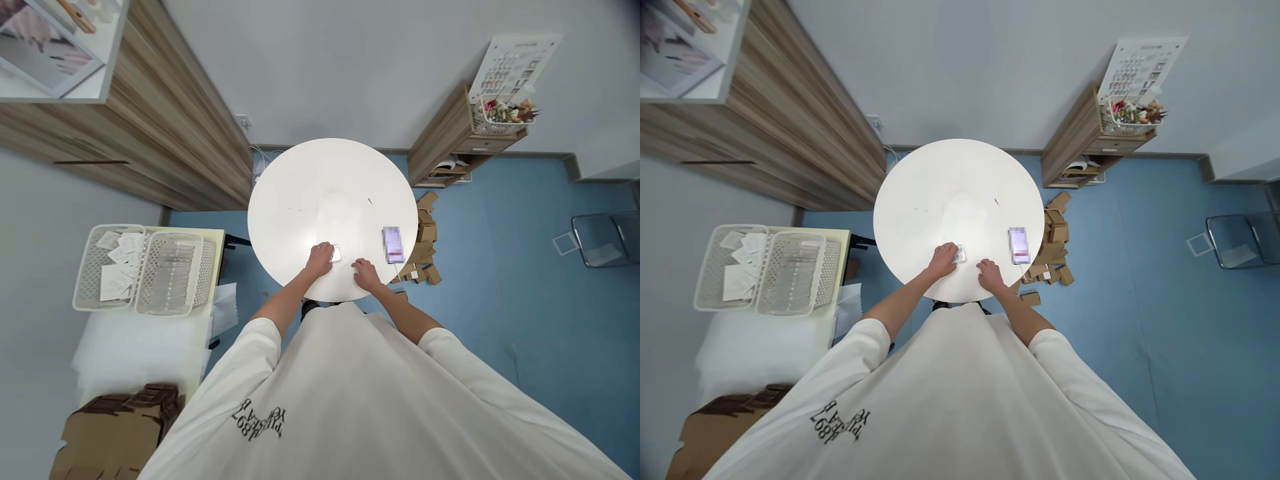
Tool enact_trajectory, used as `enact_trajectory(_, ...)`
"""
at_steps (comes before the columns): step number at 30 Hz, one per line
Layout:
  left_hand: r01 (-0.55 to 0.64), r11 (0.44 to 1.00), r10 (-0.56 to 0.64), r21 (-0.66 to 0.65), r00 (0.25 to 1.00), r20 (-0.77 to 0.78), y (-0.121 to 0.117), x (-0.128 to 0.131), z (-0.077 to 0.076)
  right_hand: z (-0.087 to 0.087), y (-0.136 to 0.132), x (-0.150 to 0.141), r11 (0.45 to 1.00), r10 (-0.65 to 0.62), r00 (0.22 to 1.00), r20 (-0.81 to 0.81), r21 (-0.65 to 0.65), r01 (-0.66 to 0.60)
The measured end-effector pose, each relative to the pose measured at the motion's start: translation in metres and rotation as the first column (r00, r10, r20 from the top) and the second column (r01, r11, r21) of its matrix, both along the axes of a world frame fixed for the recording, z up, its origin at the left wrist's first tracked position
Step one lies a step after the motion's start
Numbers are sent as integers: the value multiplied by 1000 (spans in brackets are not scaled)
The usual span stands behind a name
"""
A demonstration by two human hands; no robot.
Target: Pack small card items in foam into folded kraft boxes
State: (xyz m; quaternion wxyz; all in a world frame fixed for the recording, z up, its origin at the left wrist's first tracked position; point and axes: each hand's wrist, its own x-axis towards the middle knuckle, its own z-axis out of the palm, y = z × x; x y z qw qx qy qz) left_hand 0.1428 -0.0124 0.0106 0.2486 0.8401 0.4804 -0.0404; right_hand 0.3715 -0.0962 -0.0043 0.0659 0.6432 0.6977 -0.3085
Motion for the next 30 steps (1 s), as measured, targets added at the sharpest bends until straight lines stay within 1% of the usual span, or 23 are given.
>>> enact_trajectory(3, 25, 1000, -25, 4, 1000, 1, 16, 26, -8, -4, -1, 5, 999, 54, 998, 16, -2, -54)
enact_trajectory(6, 58, 998, -57, 16, 998, -8, 26, 41, -19, -6, 0, 7, 996, 88, 995, 40, -1, -88)
enact_trajectory(10, 58, 997, -56, 49, 997, -44, 28, 49, -31, -9, 2, 7, 992, 114, 992, 57, 53, -117)
enact_trajectory(13, 57, 997, -54, 58, 998, -43, 26, 48, -35, -12, 3, 7, 985, 144, 986, 83, 88, -151)
enact_trajectory(19, 61, 998, -60, 5, 998, -35, 27, 45, -36, -17, 6, 4, 976, 175, 975, 136, 106, -190)
enact_trajectory(23, 62, 998, -62, 10, 998, -20, 27, 44, -38, -18, 5, 1, 973, 175, 972, 155, 123, -195)
enact_trajectory(26, 53, 998, -53, 14, 999, -2, 24, 42, -36, -17, 5, -2, 976, 162, 972, 169, 118, -183)
enact_trajectory(30, 14, 999, -16, 52, 999, 41, 13, 33, -28, -14, 11, -6, 988, 109, 981, 158, 93, -125)
